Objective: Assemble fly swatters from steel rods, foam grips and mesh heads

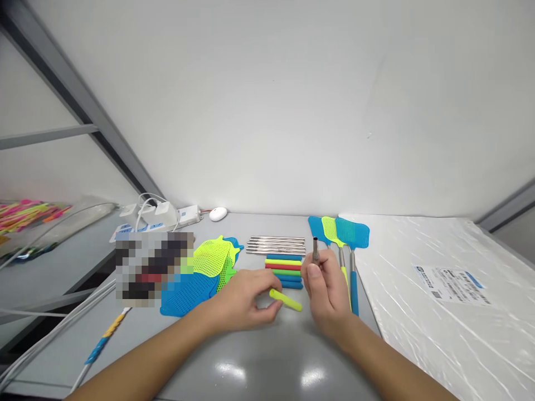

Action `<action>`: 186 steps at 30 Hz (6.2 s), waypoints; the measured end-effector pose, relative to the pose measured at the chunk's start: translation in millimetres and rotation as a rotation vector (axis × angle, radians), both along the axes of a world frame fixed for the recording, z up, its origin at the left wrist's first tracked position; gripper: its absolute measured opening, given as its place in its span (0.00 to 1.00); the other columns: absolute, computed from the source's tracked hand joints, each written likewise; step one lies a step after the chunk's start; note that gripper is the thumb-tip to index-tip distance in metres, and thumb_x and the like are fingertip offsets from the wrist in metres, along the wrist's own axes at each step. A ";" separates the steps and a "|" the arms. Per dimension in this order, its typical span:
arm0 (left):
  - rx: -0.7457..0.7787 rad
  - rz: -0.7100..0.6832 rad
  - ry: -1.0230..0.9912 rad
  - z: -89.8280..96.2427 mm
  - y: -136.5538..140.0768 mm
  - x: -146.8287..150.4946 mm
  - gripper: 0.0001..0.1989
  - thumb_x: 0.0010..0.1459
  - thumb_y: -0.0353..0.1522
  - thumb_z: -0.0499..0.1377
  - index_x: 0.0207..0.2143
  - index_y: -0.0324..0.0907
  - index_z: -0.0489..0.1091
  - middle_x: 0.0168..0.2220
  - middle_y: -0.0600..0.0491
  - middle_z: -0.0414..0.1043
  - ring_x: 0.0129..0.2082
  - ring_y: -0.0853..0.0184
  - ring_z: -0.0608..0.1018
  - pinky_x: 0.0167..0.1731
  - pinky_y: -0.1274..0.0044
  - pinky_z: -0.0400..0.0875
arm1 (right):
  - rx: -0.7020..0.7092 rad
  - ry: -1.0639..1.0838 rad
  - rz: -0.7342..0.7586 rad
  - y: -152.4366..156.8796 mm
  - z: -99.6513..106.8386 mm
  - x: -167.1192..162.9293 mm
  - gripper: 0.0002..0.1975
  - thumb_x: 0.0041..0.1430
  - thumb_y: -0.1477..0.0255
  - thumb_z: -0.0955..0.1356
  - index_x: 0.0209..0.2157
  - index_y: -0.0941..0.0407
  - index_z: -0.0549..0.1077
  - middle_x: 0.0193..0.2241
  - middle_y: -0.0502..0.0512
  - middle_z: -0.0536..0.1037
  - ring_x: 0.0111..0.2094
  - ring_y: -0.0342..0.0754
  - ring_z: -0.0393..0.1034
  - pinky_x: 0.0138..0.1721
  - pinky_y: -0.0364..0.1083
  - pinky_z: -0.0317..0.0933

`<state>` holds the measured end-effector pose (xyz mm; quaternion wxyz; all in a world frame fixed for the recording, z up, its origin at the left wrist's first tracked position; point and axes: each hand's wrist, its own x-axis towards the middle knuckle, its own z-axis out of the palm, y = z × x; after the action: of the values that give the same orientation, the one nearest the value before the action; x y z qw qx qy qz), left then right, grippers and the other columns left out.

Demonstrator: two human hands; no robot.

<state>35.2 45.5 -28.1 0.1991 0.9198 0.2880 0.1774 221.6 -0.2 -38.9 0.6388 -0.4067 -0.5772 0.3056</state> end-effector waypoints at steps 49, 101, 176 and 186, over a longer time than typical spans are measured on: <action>-0.493 0.250 -0.851 2.6 12.5 -7.1 0.16 0.64 0.41 0.49 0.41 0.42 0.72 0.27 0.54 0.63 0.24 0.71 0.66 0.26 0.78 0.61 | -0.426 0.075 0.255 7.1 23.5 5.3 0.14 0.61 0.65 0.67 0.27 0.53 0.58 0.19 0.47 0.75 0.19 0.43 0.70 0.27 0.45 0.64; 0.010 0.257 -0.462 15.0 27.4 -17.9 0.12 0.61 0.35 0.54 0.25 0.41 0.68 0.22 0.56 0.62 0.23 0.71 0.64 0.25 0.77 0.55 | -0.493 -0.005 0.256 19.2 2.0 10.7 0.10 0.56 0.63 0.70 0.35 0.54 0.73 0.25 0.51 0.77 0.29 0.47 0.72 0.34 0.48 0.67; 0.265 0.793 0.231 5.0 97.0 -91.3 0.17 0.60 0.40 0.52 0.45 0.39 0.69 0.43 0.43 0.68 0.46 0.53 0.65 0.46 0.65 0.61 | -0.368 -0.629 0.226 4.9 1.7 -6.5 0.13 0.67 0.62 0.56 0.36 0.52 0.66 0.34 0.51 0.70 0.37 0.47 0.66 0.38 0.42 0.58; 0.177 0.766 0.388 -13.0 91.2 -79.8 0.21 0.60 0.48 0.50 0.42 0.44 0.70 0.47 0.44 0.65 0.49 0.53 0.62 0.45 0.64 0.58 | -0.384 -0.503 -0.006 10.2 -1.5 -2.5 0.16 0.64 0.58 0.59 0.33 0.52 0.72 0.26 0.50 0.69 0.27 0.45 0.63 0.28 0.42 0.57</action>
<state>-44.5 136.7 -41.0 -0.0182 0.7763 0.6241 0.0865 219.1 10.0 -40.3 0.3884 -0.5845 -0.6477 0.2968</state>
